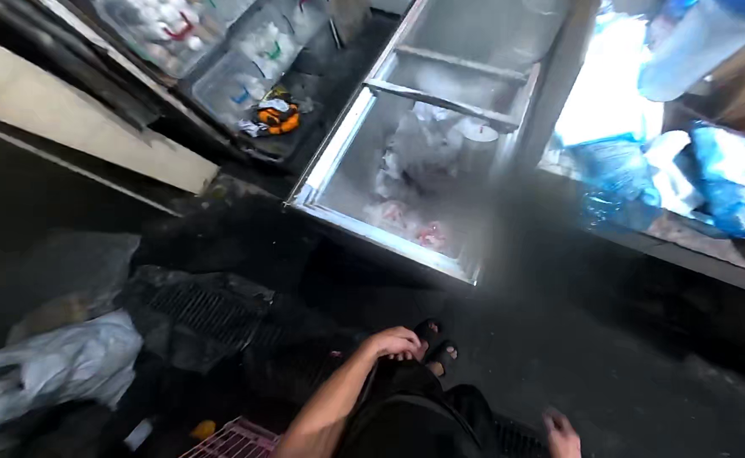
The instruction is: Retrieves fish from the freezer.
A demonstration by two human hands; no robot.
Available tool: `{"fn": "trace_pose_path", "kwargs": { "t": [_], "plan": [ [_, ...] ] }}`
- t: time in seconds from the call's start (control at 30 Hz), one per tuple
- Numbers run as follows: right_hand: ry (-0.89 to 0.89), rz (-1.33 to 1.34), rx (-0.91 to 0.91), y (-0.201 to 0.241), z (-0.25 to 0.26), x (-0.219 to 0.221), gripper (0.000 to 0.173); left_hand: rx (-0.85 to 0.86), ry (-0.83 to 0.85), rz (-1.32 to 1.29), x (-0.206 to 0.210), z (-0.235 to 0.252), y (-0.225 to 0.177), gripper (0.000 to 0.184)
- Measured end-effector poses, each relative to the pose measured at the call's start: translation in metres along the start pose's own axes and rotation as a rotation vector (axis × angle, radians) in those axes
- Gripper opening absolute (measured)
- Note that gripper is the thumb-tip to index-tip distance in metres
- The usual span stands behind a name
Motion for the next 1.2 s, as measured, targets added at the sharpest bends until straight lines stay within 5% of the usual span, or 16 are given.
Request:
{"fn": "trace_pose_path", "kwargs": {
  "t": [0.17,0.3,0.47,0.7,0.87,1.0,1.2],
  "plan": [
    [0.063,-0.033,-0.411,0.207,0.062,0.015,0.037,-0.026,-0.561,-0.373,-0.085,-0.132,0.132,0.03],
    [0.002,0.005,-0.61,0.325,0.023,0.021,0.037,0.05,-0.857,-0.455,-0.183,-0.19,0.156,0.032],
    [-0.016,0.059,-0.662,0.41,-0.005,0.068,0.034,0.333,-1.13,-0.318,-0.387,-0.204,0.052,0.04],
    [0.173,-0.057,-0.53,0.524,0.055,0.204,0.036,0.387,-1.151,0.16,-0.623,-0.134,-0.126,0.044],
    [0.26,-0.177,-0.406,0.56,0.16,0.291,0.043,0.269,-1.031,0.335,-0.701,-0.027,-0.174,0.079],
    [0.257,-0.179,-0.314,0.578,0.272,0.344,0.059,0.163,-1.003,0.358,-0.722,0.04,-0.199,0.111],
    [0.372,-0.257,-0.128,0.598,0.377,0.413,0.044,0.072,-1.025,0.513,-0.723,0.051,-0.216,0.101]
  ]
}}
Point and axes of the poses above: each hand's wrist, its own z-axis towards the middle knuckle, its own x-axis out of the palm, y = z × x, the point moved 9 cm from there along z, towards the middle knuckle, and after that the axes turned 5 degrees about -z, right-handed, at the moved point
